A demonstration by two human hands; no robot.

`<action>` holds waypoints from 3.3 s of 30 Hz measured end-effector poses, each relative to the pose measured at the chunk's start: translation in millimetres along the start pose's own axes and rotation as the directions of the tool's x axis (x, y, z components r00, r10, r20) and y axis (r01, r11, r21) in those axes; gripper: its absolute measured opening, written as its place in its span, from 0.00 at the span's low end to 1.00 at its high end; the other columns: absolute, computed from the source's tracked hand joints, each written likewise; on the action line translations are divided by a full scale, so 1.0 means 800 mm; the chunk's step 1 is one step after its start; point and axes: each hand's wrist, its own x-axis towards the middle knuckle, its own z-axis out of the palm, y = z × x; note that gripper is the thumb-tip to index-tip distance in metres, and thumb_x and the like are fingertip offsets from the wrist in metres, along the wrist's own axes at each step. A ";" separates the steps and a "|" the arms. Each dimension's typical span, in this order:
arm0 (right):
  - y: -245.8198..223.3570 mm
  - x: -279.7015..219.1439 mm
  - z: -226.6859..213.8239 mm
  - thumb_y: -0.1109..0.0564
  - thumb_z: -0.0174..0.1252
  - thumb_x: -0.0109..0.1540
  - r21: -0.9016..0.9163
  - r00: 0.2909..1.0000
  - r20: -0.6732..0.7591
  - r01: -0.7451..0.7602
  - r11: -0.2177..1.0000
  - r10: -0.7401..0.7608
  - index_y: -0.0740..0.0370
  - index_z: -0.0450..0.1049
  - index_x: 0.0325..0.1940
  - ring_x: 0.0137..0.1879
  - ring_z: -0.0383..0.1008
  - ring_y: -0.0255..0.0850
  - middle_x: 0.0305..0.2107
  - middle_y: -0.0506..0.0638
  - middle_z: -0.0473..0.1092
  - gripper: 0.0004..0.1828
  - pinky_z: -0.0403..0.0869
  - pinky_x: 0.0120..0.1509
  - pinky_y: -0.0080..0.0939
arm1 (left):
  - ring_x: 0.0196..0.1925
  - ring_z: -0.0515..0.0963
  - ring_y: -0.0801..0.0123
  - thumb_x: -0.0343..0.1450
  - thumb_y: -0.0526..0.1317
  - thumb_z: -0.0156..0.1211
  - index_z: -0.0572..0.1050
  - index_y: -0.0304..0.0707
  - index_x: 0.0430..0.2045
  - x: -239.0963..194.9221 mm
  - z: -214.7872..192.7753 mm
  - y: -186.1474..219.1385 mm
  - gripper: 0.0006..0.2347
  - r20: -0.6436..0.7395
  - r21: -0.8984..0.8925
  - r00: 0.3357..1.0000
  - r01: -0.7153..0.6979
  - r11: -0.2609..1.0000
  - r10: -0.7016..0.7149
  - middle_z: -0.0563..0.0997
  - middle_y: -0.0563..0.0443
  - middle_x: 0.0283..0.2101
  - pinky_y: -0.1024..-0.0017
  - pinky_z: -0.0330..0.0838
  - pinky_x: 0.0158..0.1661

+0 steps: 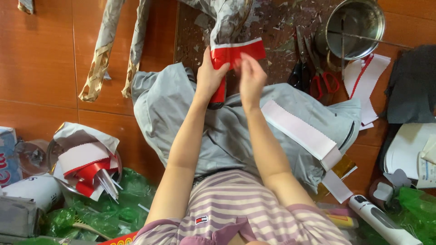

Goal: The recorder is wrapping the legs of paper-mache giraffe figures with red and black paper strips and adhesive.

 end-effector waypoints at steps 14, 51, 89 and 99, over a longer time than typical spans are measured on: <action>0.032 0.094 0.086 0.55 0.70 0.56 0.019 0.768 0.441 -0.525 0.851 0.464 0.74 0.78 0.38 0.34 0.80 0.43 0.32 0.56 0.78 0.17 0.79 0.39 0.44 | 0.46 0.86 0.49 0.65 0.35 0.68 0.31 0.41 0.74 -0.032 -0.039 0.017 0.49 0.203 -0.201 0.978 0.002 0.980 0.039 0.81 0.29 0.48 0.62 0.79 0.47; 0.066 0.091 0.087 0.56 0.66 0.66 0.604 0.998 0.042 -0.060 0.795 0.043 0.69 0.79 0.43 0.39 0.75 0.37 0.37 0.52 0.78 0.11 0.74 0.44 0.38 | 0.49 0.87 0.51 0.69 0.44 0.69 0.55 0.46 0.69 0.049 0.002 0.008 0.35 0.018 -0.084 0.998 -0.051 0.995 0.053 0.83 0.34 0.51 0.62 0.81 0.46; 0.048 0.092 0.077 0.52 0.52 0.72 -0.177 0.970 0.131 0.227 0.958 -0.205 0.73 0.65 0.70 0.70 0.67 0.50 0.65 0.61 0.64 0.27 0.64 0.75 0.44 | 0.50 0.83 0.38 0.70 0.49 0.61 0.55 0.40 0.69 0.048 0.008 0.016 0.32 0.024 0.041 0.999 0.024 0.999 -0.025 0.82 0.27 0.47 0.56 0.78 0.47; 0.035 0.115 0.073 0.50 0.68 0.63 0.101 0.979 0.171 0.098 0.990 -0.115 0.78 0.71 0.59 0.57 0.73 0.43 0.53 0.59 0.72 0.31 0.72 0.64 0.41 | 0.46 0.87 0.48 0.69 0.44 0.62 0.58 0.40 0.67 0.045 0.000 0.022 0.31 0.055 -0.047 0.998 -0.029 0.998 0.031 0.84 0.32 0.46 0.61 0.81 0.44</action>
